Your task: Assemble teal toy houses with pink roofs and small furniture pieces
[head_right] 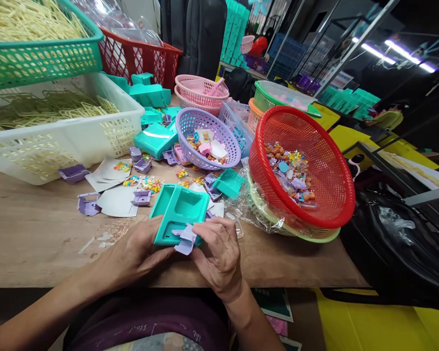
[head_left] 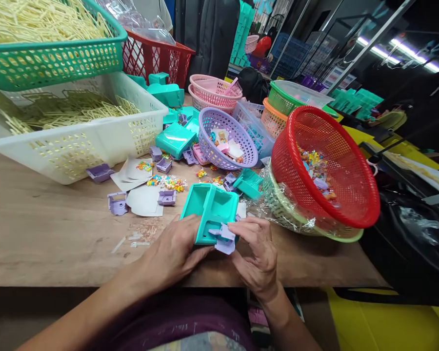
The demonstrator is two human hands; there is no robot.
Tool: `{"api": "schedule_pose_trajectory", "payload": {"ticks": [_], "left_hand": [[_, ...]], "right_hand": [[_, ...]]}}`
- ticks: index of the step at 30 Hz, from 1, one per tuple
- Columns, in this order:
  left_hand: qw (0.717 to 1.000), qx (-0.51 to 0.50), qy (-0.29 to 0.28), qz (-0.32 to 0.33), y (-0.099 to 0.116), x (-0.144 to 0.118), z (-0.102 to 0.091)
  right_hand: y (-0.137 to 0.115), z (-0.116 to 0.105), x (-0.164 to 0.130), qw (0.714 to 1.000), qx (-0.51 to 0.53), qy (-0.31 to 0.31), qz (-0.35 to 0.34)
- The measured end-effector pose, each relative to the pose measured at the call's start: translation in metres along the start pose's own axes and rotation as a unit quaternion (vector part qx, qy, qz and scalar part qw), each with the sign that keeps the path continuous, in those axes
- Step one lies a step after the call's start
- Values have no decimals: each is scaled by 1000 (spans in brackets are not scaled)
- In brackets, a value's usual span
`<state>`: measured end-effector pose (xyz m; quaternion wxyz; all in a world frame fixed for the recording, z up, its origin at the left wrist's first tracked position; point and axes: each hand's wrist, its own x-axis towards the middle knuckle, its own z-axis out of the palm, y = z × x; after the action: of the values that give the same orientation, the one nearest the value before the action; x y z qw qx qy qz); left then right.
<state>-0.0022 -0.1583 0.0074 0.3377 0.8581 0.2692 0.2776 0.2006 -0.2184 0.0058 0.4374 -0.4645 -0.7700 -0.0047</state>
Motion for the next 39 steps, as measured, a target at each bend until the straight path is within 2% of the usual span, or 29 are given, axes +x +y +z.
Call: {"api": "schedule_pose_trajectory", "payload": {"ticks": [6,12,17,21,24,28,31,36,39], "left_hand": [[1000,20,3,6,4,-1,3],[999,38,-15,2,8,-4,5],[999,39,-20,-12,11,-3,4],[998,63,-18,-19,14,-2,6],[994,100,-40,-28,17,-1,9],[980,187,-54,-36,22,2,10],[975,215,-53,-22,23,4,9],[979,188,-67,-49,20,4,4],[988,136,-72,-28,18,3,-2]], "right_hand": [[-3,-14,2,995,-74,-57,-28],[3,-18,0,995,-20,-79,-64],[0,-18,-1,994,-36,-89,-55],[-7,-25,1,988,-67,-132,-48],[-9,-29,3,984,-81,-152,-51],[-6,-27,2,984,-107,-141,-31],[1,-20,-1,991,-80,-110,-22],[11,-11,-6,997,-9,-73,0],[13,-11,-8,997,10,-75,4]]}}
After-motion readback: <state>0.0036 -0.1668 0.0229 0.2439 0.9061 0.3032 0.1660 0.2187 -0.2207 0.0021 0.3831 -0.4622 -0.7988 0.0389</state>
